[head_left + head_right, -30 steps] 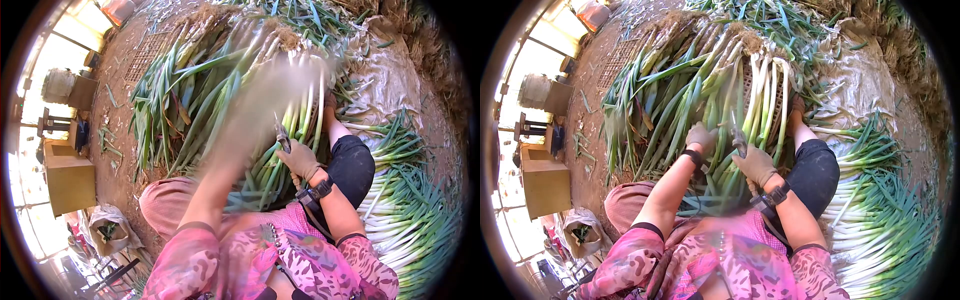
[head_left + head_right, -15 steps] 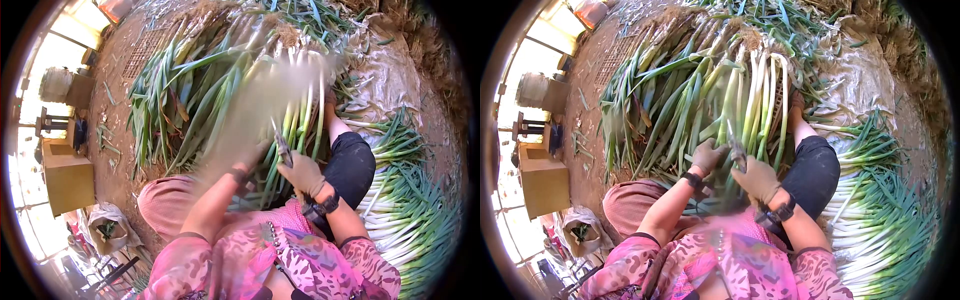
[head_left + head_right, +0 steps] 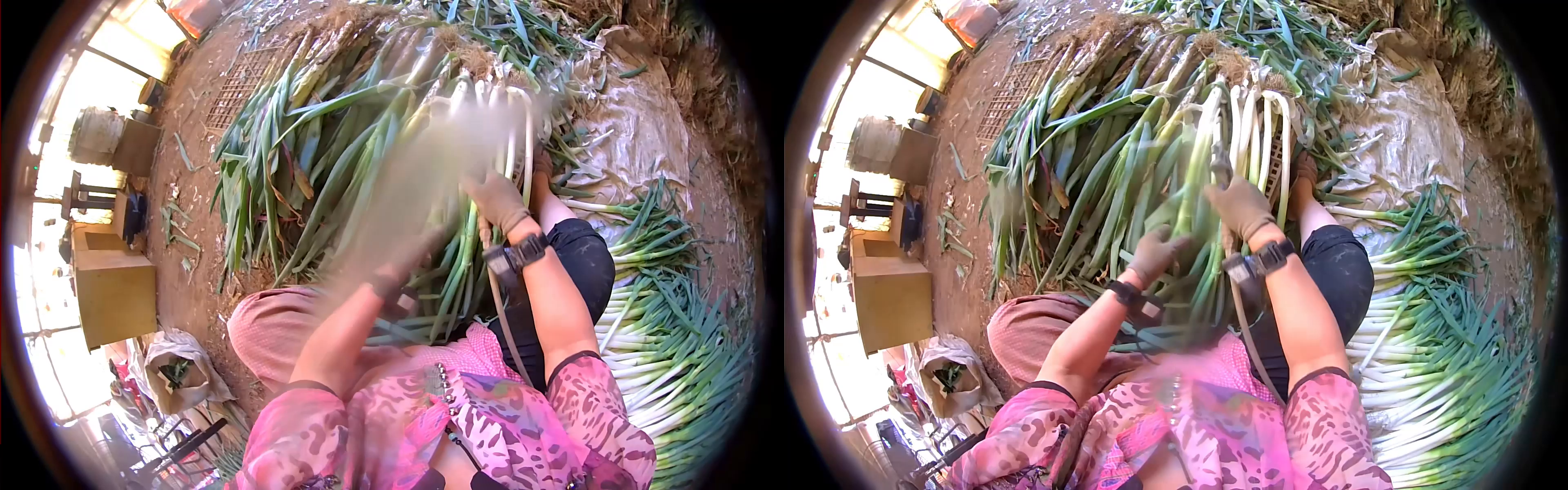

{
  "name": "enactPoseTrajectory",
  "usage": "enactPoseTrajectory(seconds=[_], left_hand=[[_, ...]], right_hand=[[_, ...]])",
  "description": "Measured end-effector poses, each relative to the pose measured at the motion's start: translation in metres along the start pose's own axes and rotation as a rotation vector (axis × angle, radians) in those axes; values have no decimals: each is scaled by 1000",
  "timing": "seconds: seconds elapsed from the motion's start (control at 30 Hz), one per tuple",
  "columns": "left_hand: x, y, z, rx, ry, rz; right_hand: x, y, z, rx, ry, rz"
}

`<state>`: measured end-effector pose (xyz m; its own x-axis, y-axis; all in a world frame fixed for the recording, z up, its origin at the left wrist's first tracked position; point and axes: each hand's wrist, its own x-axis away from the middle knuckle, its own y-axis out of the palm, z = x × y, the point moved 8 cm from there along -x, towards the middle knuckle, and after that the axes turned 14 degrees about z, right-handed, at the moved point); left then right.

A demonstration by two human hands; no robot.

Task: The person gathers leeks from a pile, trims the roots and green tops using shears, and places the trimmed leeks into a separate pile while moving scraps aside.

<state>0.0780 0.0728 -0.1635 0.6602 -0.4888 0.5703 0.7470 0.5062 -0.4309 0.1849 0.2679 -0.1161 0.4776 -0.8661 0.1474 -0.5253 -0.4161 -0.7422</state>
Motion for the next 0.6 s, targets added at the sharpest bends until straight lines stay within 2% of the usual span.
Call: enactPoseTrajectory(seconds=[0.03, 0.07, 0.1, 0.13, 0.2, 0.27, 0.37, 0.4, 0.43, 0.5, 0.6], left_hand=[[-21, -2, -17, 142, 10, 57], [-45, -3, -20, 278, 234, 21], [-56, -2, -25, 349, 160, -72], [-72, -7, -32, 313, 94, -148], [-93, -9, -41, 28, 326, -136], [-80, 2, -37, -476, 907, 46], [-57, 17, -33, -345, 1004, 9], [-57, 21, -41, -437, 824, -64], [-50, 25, -44, -127, 591, -156], [-41, 28, -50, 91, 262, -172], [-29, 24, -39, 103, 294, -137]], right_hand=[[16, -11, -14, -57, -19, -23], [46, -17, -21, -96, 40, -185], [69, -6, -18, -45, -24, -222], [98, -2, -18, -27, -115, -204], [136, 3, -6, 84, -83, -274], [135, -2, 10, 83, -30, -239], [117, -13, 18, 63, 25, -145], [103, -17, 17, 45, 16, -104], [87, -20, 15, 26, 6, -64], [43, -5, 19, 73, -56, -18], [-40, 41, 27, 120, -264, -132]])
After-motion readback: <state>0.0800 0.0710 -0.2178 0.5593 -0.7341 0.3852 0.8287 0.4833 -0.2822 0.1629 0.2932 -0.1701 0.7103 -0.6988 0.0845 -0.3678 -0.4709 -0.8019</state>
